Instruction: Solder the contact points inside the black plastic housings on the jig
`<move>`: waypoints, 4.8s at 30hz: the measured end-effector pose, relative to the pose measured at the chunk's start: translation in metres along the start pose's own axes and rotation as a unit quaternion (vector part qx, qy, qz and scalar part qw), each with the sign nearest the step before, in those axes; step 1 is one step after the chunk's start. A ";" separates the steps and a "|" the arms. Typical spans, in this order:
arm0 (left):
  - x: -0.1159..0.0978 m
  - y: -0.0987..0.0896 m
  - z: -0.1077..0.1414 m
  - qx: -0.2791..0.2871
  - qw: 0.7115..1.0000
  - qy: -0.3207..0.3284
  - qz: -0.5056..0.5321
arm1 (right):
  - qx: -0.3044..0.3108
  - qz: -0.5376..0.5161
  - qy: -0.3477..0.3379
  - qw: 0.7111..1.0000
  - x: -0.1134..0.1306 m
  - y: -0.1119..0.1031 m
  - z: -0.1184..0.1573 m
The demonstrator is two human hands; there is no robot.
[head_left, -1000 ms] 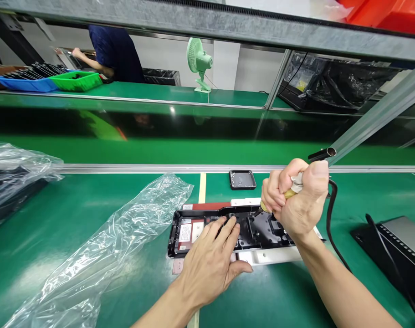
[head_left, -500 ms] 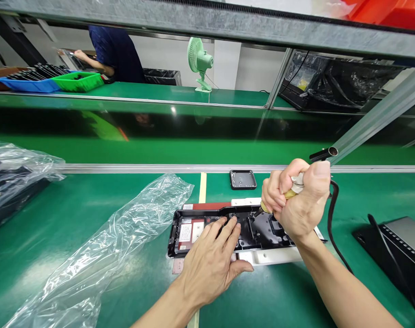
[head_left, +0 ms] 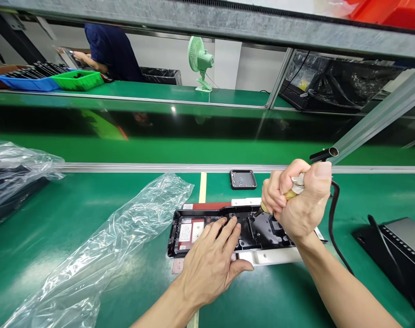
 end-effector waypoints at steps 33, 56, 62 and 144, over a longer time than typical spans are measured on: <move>-0.001 0.001 0.001 -0.011 1.000 -0.007 -0.009 | 0.001 0.006 -0.006 1.000 0.001 0.003 0.002; -0.002 0.002 0.003 -0.013 1.000 -0.010 -0.005 | 0.002 -0.001 -0.012 1.000 0.000 0.004 0.003; -0.002 0.002 0.002 -0.016 1.000 -0.014 -0.005 | 0.004 0.008 -0.015 1.000 0.000 0.003 0.004; -0.002 0.007 0.002 -0.003 1.000 -0.002 -0.024 | 0.028 -0.007 -0.013 0.999 -0.005 0.000 0.001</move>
Point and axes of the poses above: each hand's wrist, its own z-axis away from the middle knuckle, its own y-axis out of the palm, x = y × z, the point moved 5 cm from there along -z, towards the middle knuckle, and after that the axes turned 12 degrees about z, right-handed, at the moved point
